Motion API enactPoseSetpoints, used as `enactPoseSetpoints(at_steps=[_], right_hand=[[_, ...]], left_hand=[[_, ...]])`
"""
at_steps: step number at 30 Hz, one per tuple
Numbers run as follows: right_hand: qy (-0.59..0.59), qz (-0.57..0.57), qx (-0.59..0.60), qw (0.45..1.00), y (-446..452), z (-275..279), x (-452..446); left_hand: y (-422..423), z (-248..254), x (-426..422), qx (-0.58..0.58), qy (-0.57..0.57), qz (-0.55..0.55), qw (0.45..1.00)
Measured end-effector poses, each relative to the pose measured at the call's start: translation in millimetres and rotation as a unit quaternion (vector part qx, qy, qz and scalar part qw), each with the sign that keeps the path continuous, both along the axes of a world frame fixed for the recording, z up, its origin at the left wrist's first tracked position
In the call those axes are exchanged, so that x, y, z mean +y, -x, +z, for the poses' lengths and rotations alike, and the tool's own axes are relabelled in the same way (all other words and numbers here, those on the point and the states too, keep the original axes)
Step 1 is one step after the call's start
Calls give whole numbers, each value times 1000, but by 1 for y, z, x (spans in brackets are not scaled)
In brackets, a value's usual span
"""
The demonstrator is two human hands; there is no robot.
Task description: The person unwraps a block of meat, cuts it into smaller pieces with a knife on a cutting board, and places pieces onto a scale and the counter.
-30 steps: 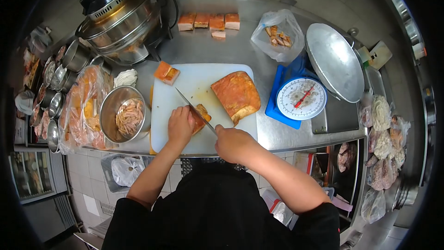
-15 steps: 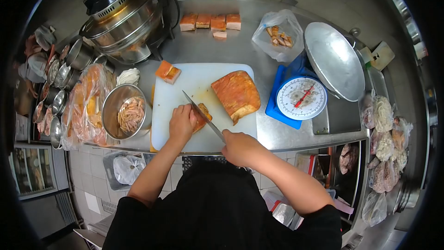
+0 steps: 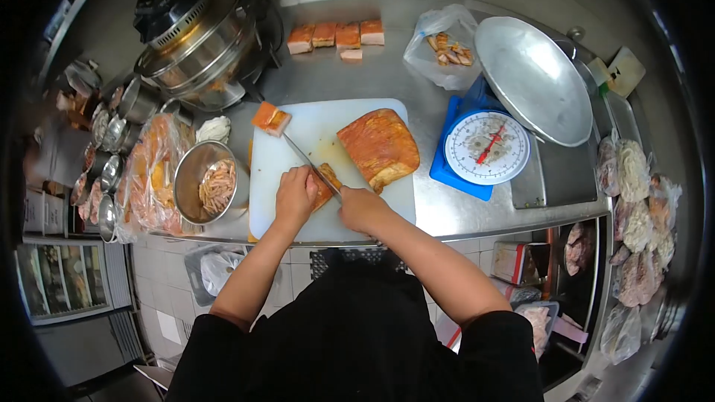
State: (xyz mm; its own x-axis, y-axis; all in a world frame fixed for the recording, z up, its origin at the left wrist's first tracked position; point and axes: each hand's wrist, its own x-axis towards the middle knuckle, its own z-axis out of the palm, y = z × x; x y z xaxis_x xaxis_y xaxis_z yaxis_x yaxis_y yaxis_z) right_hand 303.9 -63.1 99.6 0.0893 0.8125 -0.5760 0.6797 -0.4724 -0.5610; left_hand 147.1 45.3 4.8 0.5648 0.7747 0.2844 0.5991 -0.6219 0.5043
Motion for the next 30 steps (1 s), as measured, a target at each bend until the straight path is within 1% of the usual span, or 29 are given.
enactPoseSetpoints(at_steps=[2, 3, 5, 6, 8, 9, 11, 12, 13, 14, 15, 16, 17, 19, 20, 22, 23, 24, 26, 27, 28, 29, 30], right_hand=[[-43, 25, -28, 998, 1, -15, -4], [-50, 21, -28, 998, 0, -8, -11], [-4, 50, -22, 999, -3, 7, -26], [-2, 53, -18, 998, -1, 1, -23], [-31, -4, -19, 999, 5, -15, -17], [-30, -6, -16, 999, 7, -14, -16], [23, -25, -4, 999, 4, -7, -3], [15, -24, -5, 1000, 2, -16, -6], [-27, -17, -11, 999, -3, -33, -15], [-66, -10, -15, 998, -9, -45, -26], [-68, -10, -14, 998, -18, -42, -40], [-24, -26, 32, 999, -31, -29, -57], [19, -43, 77, 996, -42, -19, -70], [17, -63, 58, 996, -55, -16, -88], [17, -81, 42, 996, -57, -16, -94], [17, -87, 33, 996, -57, -17, -97], [18, -88, 20, 996, -57, -17, -98], [15, -91, 23, 996, -55, -16, -100], [9, -92, 1, 996, -52, -16, -103], [6, -95, 3, 995, -53, -19, -105], [0, -95, 0, 995, -53, -24, -106], [-7, -91, -4, 996, -53, -27, -107], [-8, -88, -2, 996, -52, -27, -107]], left_hand=[[3, 5, -3, 16, -18, -1, 1000], [3, 6, -4, 19, -14, -1, 1000], [1, 4, -5, 23, -4, 2, 1000], [1, 0, -4, 8, -2, 0, 1000], [3, -1, 0, -3, -4, -4, 1000], [6, -2, -1, 2, 11, -7, 1000], [8, 0, 5, 1, 11, -9, 1000], [11, 0, 8, -5, 39, -14, 999], [15, 1, 10, -10, 67, -18, 998], [20, 4, 10, -9, 63, -17, 998], [23, 6, 9, -25, 104, -11, 994], [23, 7, 8, -43, 145, -6, 988], [23, 8, 8, -44, 143, -8, 989], [21, 14, 2, -38, 40, -44, 998], [22, 16, -4, -34, 40, -48, 997], [17, 45, -22, 123, -48, -129, 983], [17, 39, -16, 150, -15, -113, 982], [20, 29, -9, 153, -18, -115, 981], [25, 13, 6, 13, 97, -92, 991], [26, 15, 8, 15, 95, -95, 991], [29, 17, 9, -153, 347, -61, 923], [33, 17, 9, -306, 565, -17, 766], [36, 20, 7, -307, 563, -14, 767]])
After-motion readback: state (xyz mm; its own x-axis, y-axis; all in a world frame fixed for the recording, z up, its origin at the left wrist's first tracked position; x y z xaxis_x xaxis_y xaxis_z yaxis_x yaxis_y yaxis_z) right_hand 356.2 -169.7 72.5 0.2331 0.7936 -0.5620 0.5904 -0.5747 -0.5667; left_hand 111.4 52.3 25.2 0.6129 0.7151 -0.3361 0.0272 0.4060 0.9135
